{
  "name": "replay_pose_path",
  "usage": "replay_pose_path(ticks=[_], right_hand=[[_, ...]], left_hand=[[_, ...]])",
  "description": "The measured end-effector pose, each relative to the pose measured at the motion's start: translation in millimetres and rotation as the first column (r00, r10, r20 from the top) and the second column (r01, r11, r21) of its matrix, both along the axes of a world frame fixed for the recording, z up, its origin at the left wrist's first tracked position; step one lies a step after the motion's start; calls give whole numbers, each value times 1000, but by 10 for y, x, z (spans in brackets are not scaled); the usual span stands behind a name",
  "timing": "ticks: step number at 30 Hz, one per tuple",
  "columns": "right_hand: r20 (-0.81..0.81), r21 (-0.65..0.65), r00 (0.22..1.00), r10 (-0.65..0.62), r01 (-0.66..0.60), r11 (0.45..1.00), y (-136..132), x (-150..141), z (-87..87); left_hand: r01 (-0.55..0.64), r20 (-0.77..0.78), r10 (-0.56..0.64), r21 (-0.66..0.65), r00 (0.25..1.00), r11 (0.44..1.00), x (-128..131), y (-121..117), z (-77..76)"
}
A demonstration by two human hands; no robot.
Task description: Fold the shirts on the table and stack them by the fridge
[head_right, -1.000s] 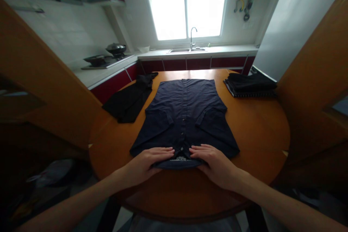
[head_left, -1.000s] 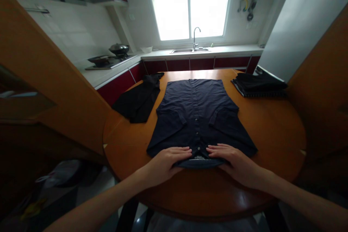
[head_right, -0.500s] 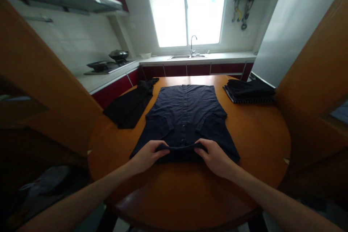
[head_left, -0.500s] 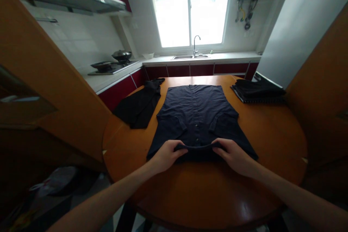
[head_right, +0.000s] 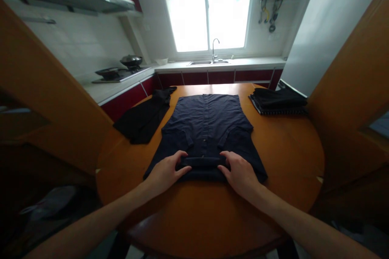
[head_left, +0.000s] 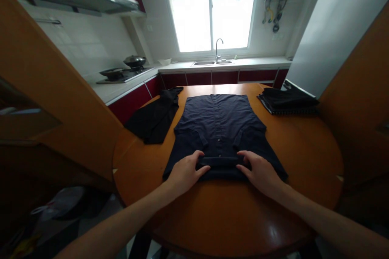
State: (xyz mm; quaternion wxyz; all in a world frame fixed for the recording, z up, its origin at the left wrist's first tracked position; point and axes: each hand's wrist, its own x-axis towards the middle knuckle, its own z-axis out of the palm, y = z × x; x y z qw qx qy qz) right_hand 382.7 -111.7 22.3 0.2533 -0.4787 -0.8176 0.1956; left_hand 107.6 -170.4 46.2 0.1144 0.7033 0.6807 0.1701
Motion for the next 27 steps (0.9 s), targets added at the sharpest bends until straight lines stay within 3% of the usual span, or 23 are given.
replay_pose_path(ticks=[2, 4, 7, 9, 13, 16, 22, 27], right_hand=[[36, 117, 999, 26, -30, 993, -13, 0, -29], [57, 205, 997, 54, -64, 977, -15, -3, -55], [85, 288, 992, 94, -114, 951, -19, -9, -64], [106, 340, 987, 121, -151, 928, -46, -14, -36], [196, 441, 947, 256, -318, 839, -168, -33, 67], [280, 436, 888, 364, -456, 776, -254, -52, 90], [331, 415, 846, 418, -528, 741, -266, -35, -37], [314, 440, 852, 419, -521, 731, -283, -43, -23]], left_hand=[[90, -85, -78, 150, 993, 985, 12, -30, -2], [259, -178, -217, 264, 960, 929, 44, -64, 24], [529, -279, -465, 227, 840, 818, 103, -113, 65], [601, -293, -545, 151, 785, 785, 125, -133, 56], [622, -262, -584, 86, 768, 778, 107, -132, -27], [630, -256, -593, 94, 763, 771, 88, -129, -50], [676, -292, -621, 148, 727, 722, 121, -182, 8], [670, -260, -619, 209, 741, 713, 153, -196, -35]])
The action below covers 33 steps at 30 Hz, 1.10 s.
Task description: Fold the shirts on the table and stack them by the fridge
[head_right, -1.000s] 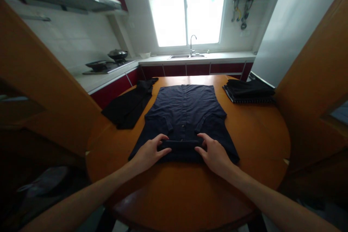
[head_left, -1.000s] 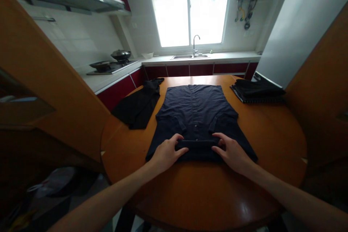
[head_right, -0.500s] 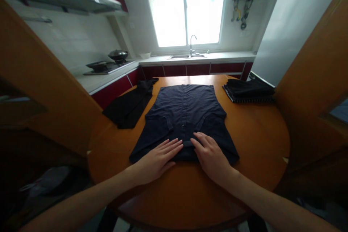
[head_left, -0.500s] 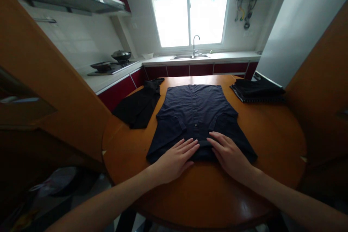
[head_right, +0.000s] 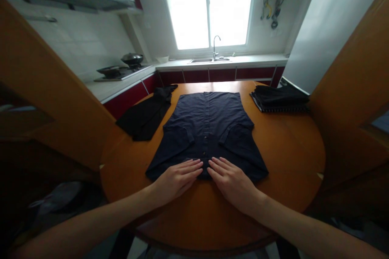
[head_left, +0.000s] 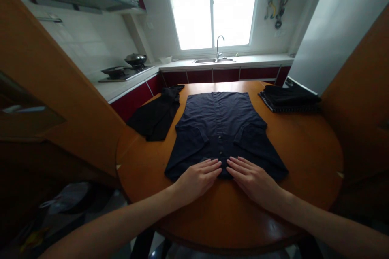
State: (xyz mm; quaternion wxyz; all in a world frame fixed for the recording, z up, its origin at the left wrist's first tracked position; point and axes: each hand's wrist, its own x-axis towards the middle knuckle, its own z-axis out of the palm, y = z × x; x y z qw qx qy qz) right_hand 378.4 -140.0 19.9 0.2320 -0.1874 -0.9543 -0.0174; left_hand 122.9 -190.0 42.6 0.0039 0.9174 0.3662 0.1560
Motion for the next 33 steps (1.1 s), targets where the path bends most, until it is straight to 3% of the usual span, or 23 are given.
replay_pose_path(ticks=[7, 12, 19, 25, 29, 33], right_hand=[[-80, -41, 996, -29, 26, 999, -17, -63, 62], [-117, -70, 991, -67, 59, 996, -16, -81, 55], [12, 17, 1000, -11, 11, 1000, -48, -44, 26], [90, -88, 996, -17, 25, 996, -112, -3, 90], [87, -92, 996, -13, 21, 996, -80, -6, 68], [102, 8, 994, -35, 35, 999, 9, 26, 51]], left_hand=[[-4, 90, 2, 20, 996, 1000, -13, 21, -49], [53, -14, -52, 93, 999, 994, -11, -9, -18], [-4, -146, 2, -17, 989, 1000, 33, -58, 57], [-43, -136, 35, -57, 990, 997, -33, -89, 62], [-80, -126, 76, -29, 989, 996, -108, -45, 19], [-22, -199, 29, 36, 980, 999, -172, 41, 14]])
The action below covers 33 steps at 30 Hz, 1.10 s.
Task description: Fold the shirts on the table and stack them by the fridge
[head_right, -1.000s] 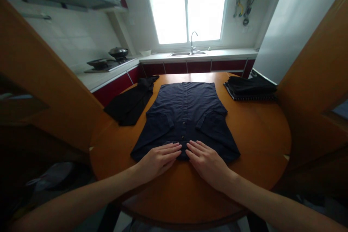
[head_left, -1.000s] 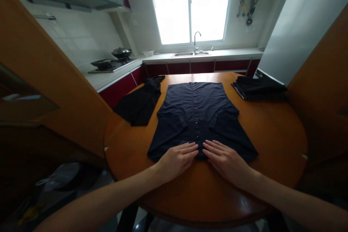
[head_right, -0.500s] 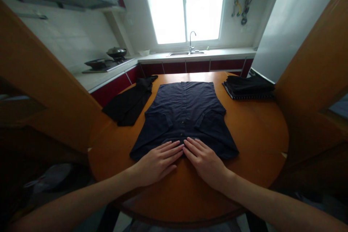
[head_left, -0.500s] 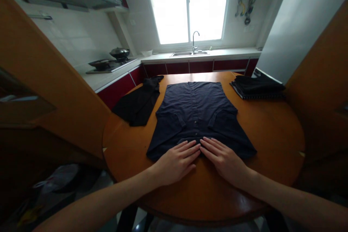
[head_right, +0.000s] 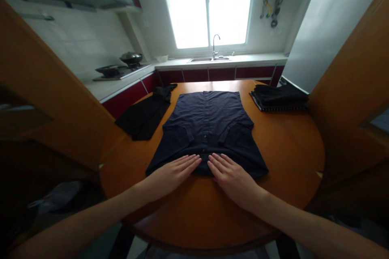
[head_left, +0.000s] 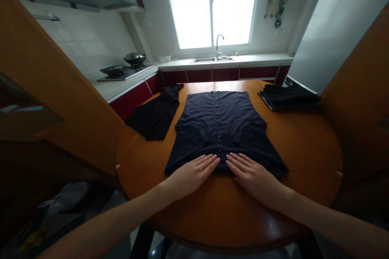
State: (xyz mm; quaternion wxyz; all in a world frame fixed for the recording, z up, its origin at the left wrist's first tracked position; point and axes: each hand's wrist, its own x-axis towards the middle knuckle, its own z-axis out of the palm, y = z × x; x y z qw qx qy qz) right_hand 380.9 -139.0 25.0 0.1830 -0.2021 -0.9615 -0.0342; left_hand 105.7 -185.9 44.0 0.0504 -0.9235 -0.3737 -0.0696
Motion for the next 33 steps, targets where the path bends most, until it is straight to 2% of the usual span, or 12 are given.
replay_pose_path(ticks=[4, 10, 17, 23, 28, 33], right_hand=[[58, 87, 998, -22, 17, 996, 46, 69, 42], [-6, 103, 999, -33, 33, 994, 71, 115, 27], [-3, 90, 999, -42, 42, 995, 101, 139, 19], [-14, 117, 1000, -21, 23, 993, 96, 9, 64], [16, 142, 1000, 10, -12, 990, 119, -53, 33], [60, 73, 998, 9, -13, 997, 96, -61, -14]], left_hand=[[52, -73, -50, 16, 996, 999, -31, 58, 87], [35, -7, -35, 18, 999, 999, -49, 75, 179], [54, 30, -59, 147, 998, 988, 14, 81, 123], [62, 24, -70, 225, 997, 972, 2, 157, 50], [17, -35, -13, 139, 999, 990, 20, 128, 55], [-13, 0, 13, 31, 1000, 999, 66, 71, 78]])
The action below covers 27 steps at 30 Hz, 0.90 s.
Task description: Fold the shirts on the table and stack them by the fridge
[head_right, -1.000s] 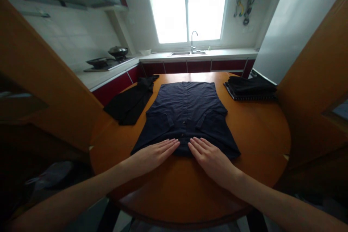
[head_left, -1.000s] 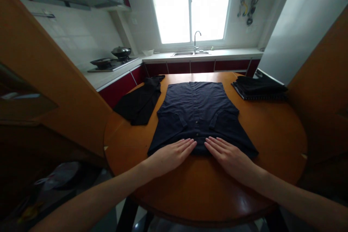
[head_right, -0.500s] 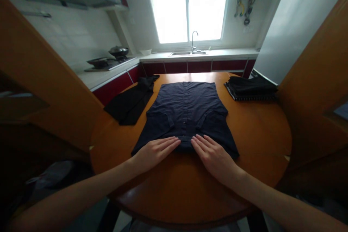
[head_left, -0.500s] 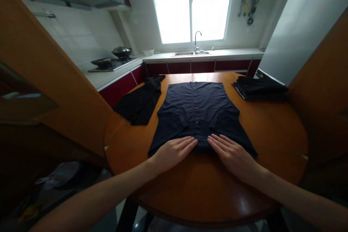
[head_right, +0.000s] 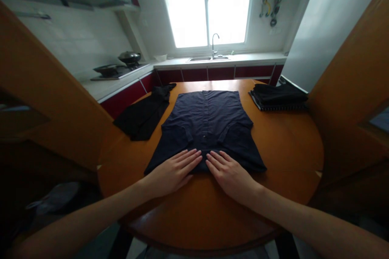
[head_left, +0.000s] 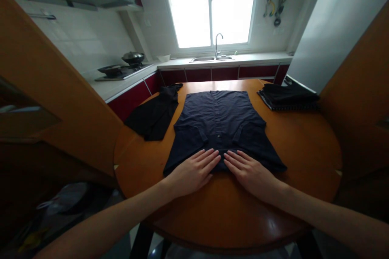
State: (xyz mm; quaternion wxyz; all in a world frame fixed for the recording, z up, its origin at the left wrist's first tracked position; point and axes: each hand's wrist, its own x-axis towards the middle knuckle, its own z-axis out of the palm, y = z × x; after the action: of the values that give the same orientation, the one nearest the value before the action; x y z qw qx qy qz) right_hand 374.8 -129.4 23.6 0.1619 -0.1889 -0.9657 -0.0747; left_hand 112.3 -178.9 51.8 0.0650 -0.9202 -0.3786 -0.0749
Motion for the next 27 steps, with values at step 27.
replay_pose_path(ticks=[27], right_hand=[[-9, -209, 970, -244, 237, 949, -206, 211, -99]], left_hand=[[-9, 61, 25, -238, 998, 971, -26, -25, 73]])
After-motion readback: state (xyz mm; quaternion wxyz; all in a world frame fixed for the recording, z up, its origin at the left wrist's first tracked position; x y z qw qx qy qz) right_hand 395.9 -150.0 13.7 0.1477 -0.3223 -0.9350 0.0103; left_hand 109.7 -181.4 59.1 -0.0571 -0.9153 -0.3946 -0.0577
